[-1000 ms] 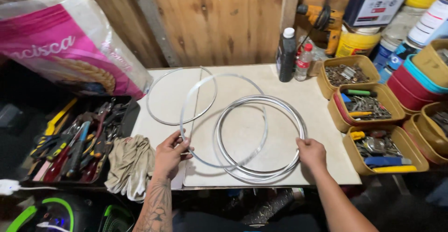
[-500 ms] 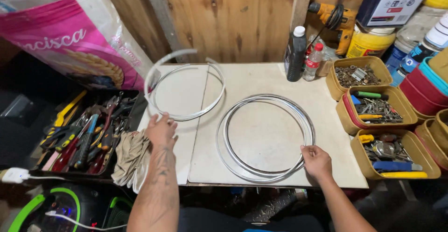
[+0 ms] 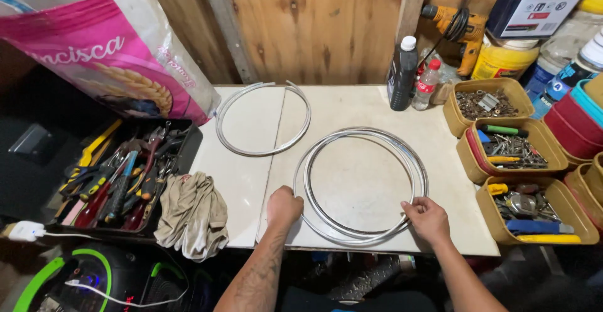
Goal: Assembling and cleaning circular metal components using a hammer, pliers, and a cloth
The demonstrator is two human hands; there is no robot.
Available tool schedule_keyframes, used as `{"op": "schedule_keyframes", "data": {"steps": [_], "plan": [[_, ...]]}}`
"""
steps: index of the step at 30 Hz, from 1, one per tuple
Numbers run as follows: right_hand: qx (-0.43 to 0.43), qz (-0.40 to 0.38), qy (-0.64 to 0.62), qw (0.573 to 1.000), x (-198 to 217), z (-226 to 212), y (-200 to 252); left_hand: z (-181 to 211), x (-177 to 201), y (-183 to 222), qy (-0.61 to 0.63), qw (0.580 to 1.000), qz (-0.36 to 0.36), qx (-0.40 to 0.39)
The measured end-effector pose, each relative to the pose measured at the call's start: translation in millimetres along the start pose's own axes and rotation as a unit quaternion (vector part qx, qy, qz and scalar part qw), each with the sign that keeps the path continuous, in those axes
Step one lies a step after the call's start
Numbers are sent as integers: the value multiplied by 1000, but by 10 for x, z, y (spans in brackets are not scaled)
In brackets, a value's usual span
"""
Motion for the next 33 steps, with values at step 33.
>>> {"op": "schedule_keyframes", "data": {"steps": [33], "plan": [[181,26,-424,887,1882,-1277,1232,687,51,419,7,1000,25,-12]]}}
Point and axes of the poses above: each hand's wrist, its own y-axis away from the middle knuckle, its own x-axis out of the back of the hand, z = x × y, the point moved 4 cm from there along -y, towards the middle knuckle, and after that the axes turned 10 degrees about y, right-handed, at the moved point
